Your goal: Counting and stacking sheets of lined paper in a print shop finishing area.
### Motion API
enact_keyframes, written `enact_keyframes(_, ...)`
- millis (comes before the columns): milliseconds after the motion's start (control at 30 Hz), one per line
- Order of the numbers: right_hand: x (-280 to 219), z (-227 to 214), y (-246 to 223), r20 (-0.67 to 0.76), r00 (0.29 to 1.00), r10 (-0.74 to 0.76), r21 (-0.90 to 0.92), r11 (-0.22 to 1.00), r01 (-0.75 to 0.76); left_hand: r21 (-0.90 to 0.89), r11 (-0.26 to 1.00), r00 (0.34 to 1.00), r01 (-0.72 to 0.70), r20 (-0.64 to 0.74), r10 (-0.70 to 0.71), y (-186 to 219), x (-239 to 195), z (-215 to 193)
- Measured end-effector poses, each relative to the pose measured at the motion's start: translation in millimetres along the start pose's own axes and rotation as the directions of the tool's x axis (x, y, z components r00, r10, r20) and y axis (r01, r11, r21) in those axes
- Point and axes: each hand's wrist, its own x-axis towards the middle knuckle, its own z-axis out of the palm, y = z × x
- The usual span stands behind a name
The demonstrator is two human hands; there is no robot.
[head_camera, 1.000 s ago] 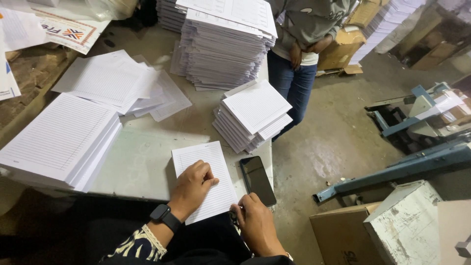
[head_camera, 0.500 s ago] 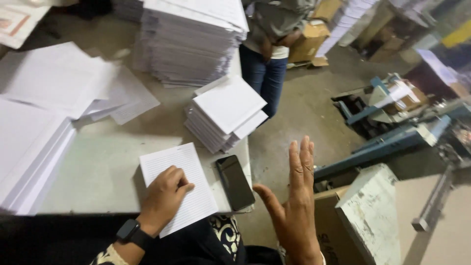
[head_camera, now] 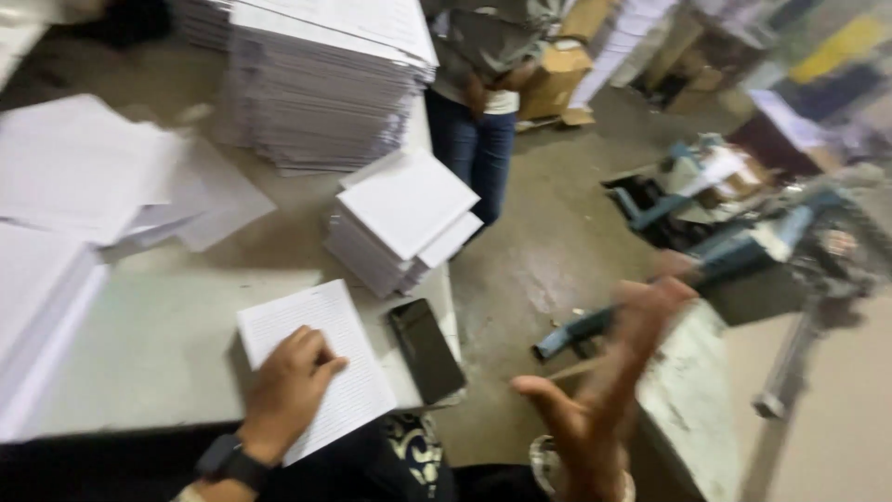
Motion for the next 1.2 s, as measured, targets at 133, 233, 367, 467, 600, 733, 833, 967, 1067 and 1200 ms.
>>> enact_keyframes(133, -27, 1, 27, -0.09, 0.992, -0.092, -0.139, 0.987, 0.079, -0.07, 0.996, 0.995, -0.062, -0.078, 0.057, -2, -4, -10)
enact_keyframes(233, -29, 22, 27, 0.273, 0.957, 0.095, -0.2, 0.979, -0.04, -0.079, 0.995, 0.997, -0.064, -0.04, 0.061, -1, -4, -9)
enact_keyframes(367, -76, 68, 72, 0.647, 0.759, 0.067, -0.032, 0.998, -0.06, -0.055, 0.996, 0.996, -0.071, -0.061, 0.068, 1, -1, -10)
enact_keyframes(467, -51, 48, 44, 0.728, 0.669, 0.147, 0.067, 0.957, -0.283, -0.068, 0.992, 0.992, -0.107, -0.07, 0.102, 0, -1, -8)
enact_keyframes(600, -6, 3, 6, 0.616, 0.777, 0.133, 0.403, 0.794, -0.456, -0.055, 0.996, 0.997, -0.071, -0.031, 0.069, 3, 1, -11)
enact_keyframes(733, 11, -24, -5, 0.376, 0.925, 0.051, 0.675, 0.669, -0.311, -0.03, 0.998, 0.998, -0.053, -0.027, 0.052, 2, 1, -10)
enact_keyframes(833, 20, -38, 8, 0.391, 0.92, 0.025, 0.627, 0.724, -0.287, -0.037, 0.998, 0.998, -0.051, -0.033, 0.05, 1, -1, -9)
enact_keyframes(967, 52, -89, 91, 0.309, 0.949, 0.066, 0.449, 0.869, -0.207, -0.01, 0.999, 0.999, -0.036, -0.007, 0.036, 4, -3, -11)
enact_keyframes(1067, 117, -106, 28, 0.082, 0.792, 0.606, -0.073, 0.796, -0.601, -0.024, 1.0, 1.0, -0.012, -0.007, 0.012, 3, -2, -11)
enact_keyframes(1200, 119, -178, 147, -0.413, 0.774, 0.48, -0.463, 0.621, -0.633, -0.007, 1.0, 1.0, 0.011, 0.027, -0.011, 2, -3, -8)
